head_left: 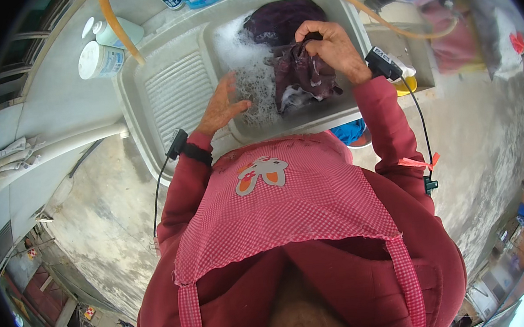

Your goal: The person hand-washes multiple garments in a utility sink, scrubbing them on a washboard, rinsing, and wringing out water. They handle a blue cloth and several dark garments one at a time, repeatedly rubbing and squeezing them in soapy water.

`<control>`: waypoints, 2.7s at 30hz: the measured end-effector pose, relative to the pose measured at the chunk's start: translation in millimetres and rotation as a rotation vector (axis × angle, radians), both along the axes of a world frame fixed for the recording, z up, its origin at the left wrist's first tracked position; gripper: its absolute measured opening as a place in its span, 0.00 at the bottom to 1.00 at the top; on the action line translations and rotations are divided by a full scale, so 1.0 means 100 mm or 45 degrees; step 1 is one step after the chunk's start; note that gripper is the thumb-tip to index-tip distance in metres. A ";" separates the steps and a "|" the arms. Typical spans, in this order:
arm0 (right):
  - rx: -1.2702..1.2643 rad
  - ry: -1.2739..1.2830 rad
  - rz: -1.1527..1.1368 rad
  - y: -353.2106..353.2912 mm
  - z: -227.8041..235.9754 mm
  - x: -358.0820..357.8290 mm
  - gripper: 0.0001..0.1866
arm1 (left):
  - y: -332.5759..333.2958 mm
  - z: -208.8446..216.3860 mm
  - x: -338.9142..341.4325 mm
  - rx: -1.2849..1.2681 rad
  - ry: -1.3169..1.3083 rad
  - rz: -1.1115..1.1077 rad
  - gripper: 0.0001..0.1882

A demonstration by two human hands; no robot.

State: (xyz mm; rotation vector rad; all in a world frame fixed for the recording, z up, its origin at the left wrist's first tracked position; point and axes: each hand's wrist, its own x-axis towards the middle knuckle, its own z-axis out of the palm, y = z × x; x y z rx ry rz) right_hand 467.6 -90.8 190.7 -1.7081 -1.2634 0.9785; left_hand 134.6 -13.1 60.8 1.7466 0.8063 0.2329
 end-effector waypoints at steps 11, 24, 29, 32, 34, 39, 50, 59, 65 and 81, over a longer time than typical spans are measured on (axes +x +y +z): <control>0.297 -0.006 -0.356 -0.04 1.10 -0.02 0.08 | 0.15 0.31 0.67 0.130 -0.280 0.195 0.15; -0.628 -1.081 -0.033 -0.52 -1.69 0.40 0.57 | 0.10 0.09 0.40 -0.737 -0.647 0.614 0.23; -0.200 -0.204 0.003 -0.28 -1.89 -0.62 0.70 | 0.24 0.80 0.41 -1.072 -1.172 0.469 0.25; -0.242 0.312 -0.247 0.24 -1.63 -0.95 0.41 | 0.36 1.19 0.27 -1.188 -1.470 0.337 0.25; -0.087 0.764 -0.344 0.50 -1.29 -1.09 0.25 | 0.49 1.37 0.11 -1.252 -1.741 0.140 0.25; 0.324 1.591 -0.289 0.98 -0.68 -1.48 0.19 | 0.76 1.30 -0.62 -1.116 -1.790 0.385 0.25; -0.090 0.126 0.078 1.92 -1.86 -1.01 0.45 | 1.46 -0.11 -1.45 0.620 0.331 0.592 0.39; -0.081 0.052 -0.325 1.13 -2.15 -2.38 0.25 | 0.26 -0.56 -0.80 0.790 0.272 0.610 0.27; 0.651 -0.134 0.362 0.66 -1.57 -2.83 0.21 | -0.32 -0.44 -1.34 0.533 0.073 0.884 0.30; -0.025 -0.391 0.174 1.32 -2.76 -1.52 0.44 | 1.17 -0.54 -1.46 0.339 -0.037 0.990 0.29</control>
